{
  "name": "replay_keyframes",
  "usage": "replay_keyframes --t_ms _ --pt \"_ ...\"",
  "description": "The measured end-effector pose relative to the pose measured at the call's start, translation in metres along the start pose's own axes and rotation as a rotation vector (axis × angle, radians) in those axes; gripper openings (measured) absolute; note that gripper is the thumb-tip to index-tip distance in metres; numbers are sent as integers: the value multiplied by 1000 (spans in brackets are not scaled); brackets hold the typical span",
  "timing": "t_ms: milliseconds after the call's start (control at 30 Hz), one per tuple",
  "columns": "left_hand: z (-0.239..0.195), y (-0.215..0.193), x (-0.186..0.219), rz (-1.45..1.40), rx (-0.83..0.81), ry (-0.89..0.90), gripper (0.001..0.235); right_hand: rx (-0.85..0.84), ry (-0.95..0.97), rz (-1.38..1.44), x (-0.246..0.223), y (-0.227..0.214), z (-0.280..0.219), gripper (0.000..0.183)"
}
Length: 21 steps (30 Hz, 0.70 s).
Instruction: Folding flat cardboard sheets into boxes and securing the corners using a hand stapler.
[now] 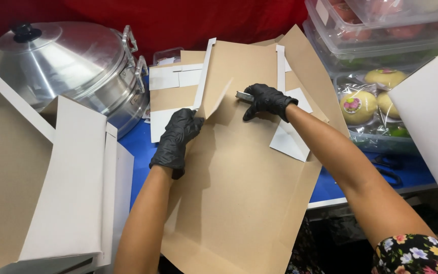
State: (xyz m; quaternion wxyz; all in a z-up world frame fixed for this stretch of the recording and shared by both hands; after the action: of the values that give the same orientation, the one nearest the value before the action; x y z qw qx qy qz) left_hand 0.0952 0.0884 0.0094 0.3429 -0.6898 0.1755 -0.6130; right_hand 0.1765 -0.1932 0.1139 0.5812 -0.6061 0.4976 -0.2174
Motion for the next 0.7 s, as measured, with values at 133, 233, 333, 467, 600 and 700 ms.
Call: replay_keyframes --t_ms 133,233,333,467,600,700 --pt "-43 -9 3 -81 22 -79 64 -23 -107 -127 -2 34 51 83" --pt "-87 -6 -4 -203 39 -180 71 9 -167 -266 -26 20 62 73" --pt "-119 -7 -3 -318 50 -292 77 119 -241 -288 -51 7 77 70" --pt "-149 -17 7 -492 68 -449 86 126 -446 -330 -89 45 79 62" --pt "-153 -28 44 -654 97 -596 96 183 -599 -279 -92 101 71 57" --pt "-160 -19 100 -285 24 -430 128 152 -622 -173 -89 109 54 53"
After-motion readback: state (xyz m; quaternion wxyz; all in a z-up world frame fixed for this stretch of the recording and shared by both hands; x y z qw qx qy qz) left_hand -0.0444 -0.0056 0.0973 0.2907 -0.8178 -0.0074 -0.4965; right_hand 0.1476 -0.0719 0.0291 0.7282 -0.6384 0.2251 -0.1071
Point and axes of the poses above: each hand's wrist, its own z-axis towards the middle knuckle, its own y-axis out of the palm, x = y × z, the point moved 9 cm from there along z, towards the middle knuckle, and after that the axes turned 13 degrees about -z, right-handed, at the moved point
